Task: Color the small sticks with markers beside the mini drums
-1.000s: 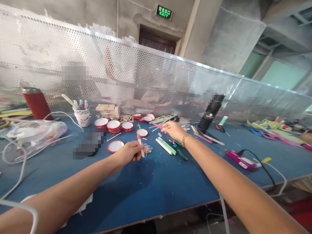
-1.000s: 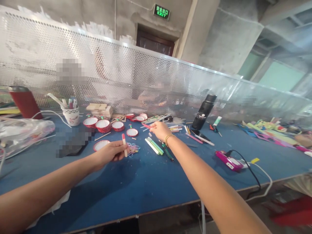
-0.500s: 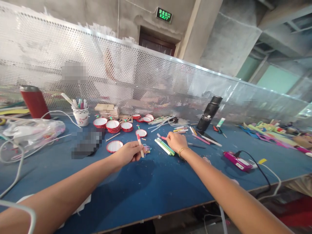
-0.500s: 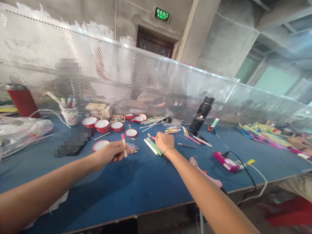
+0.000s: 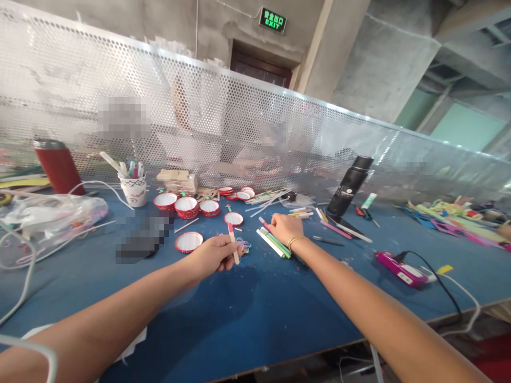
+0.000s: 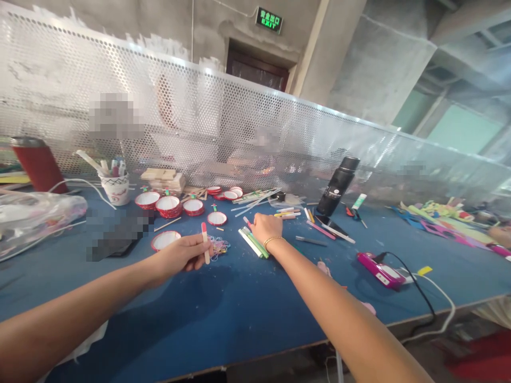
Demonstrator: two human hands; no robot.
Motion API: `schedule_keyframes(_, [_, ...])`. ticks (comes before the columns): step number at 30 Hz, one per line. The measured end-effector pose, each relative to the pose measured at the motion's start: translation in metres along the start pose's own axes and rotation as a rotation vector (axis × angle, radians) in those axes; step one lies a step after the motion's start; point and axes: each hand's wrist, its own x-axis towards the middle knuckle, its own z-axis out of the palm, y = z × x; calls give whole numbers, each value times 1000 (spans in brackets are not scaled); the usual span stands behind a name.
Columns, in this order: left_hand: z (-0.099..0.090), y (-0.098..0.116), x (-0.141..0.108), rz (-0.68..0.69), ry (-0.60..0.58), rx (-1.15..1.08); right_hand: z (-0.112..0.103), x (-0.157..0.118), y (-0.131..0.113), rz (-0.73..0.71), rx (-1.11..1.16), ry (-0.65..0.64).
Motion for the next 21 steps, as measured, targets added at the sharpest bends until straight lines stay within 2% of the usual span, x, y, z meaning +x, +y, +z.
schedule_keyframes(4, [0, 1, -1, 4, -3, 1, -1, 16, -5, -55, 1, -33])
schedule_keyframes(11, [-1, 3, -3, 1, -10, 4, 6, 39, -9, -178, 11, -197])
schedule_keyframes(16, [-1, 2, -1, -1, -25, 15, 9, 36, -4, -202, 24, -175])
schedule_keyframes(21, [0, 0, -2, 1, -37, 9, -6, 21, 1, -200, 27, -94])
